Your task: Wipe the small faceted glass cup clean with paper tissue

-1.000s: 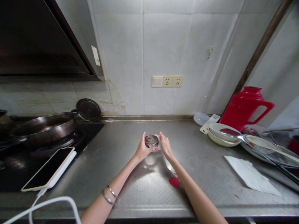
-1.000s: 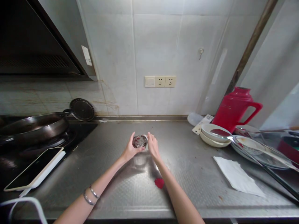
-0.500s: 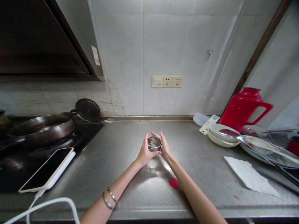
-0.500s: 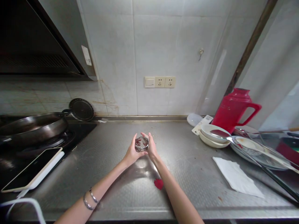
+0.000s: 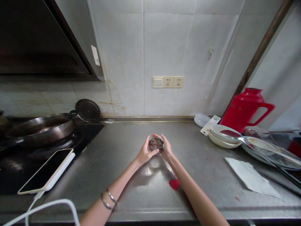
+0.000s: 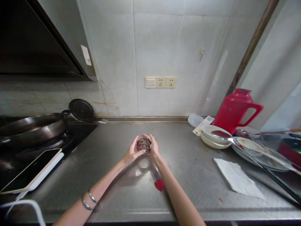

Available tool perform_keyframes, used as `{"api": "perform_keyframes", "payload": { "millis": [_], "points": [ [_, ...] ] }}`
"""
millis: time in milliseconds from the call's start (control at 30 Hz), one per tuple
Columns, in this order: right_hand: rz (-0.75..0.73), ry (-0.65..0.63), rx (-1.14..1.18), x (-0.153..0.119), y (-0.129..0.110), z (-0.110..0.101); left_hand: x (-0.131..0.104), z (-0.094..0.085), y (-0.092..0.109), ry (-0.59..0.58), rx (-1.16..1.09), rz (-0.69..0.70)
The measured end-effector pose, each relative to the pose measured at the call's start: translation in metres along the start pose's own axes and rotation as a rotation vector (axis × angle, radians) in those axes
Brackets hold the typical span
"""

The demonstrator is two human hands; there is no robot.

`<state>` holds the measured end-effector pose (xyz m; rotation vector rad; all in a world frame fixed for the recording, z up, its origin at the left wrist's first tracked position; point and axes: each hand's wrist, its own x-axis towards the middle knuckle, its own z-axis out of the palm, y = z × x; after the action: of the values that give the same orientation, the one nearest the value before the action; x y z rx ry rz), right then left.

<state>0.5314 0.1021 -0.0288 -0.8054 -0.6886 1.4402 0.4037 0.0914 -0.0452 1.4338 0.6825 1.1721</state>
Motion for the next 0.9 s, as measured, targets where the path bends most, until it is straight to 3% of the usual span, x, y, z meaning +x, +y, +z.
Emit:
{"api": "perform_keyframes", "payload": {
  "millis": [133, 300, 400, 600, 900],
  "points": [
    [0.041, -0.083, 0.006, -0.003, -0.003, 0.003, 0.005, -0.001, -0.001, -0.013, -0.063, 0.022],
    [0.016, -0.044, -0.024, -0.002, 0.004, 0.003, 0.002, 0.000, -0.003, -0.031, 0.016, 0.045],
    [-0.023, -0.008, -0.027, 0.000, 0.010, 0.003, -0.001, 0.001, -0.004, 0.023, 0.109, 0.078],
    [-0.112, 0.054, -0.023, 0.001, 0.026, 0.011, 0.001, 0.001, -0.013, 0.274, 0.240, 0.133],
    [-0.091, -0.064, -0.187, 0.006, 0.012, 0.003, 0.007, -0.008, -0.013, 0.282, 0.163, 0.117]
  ]
}}
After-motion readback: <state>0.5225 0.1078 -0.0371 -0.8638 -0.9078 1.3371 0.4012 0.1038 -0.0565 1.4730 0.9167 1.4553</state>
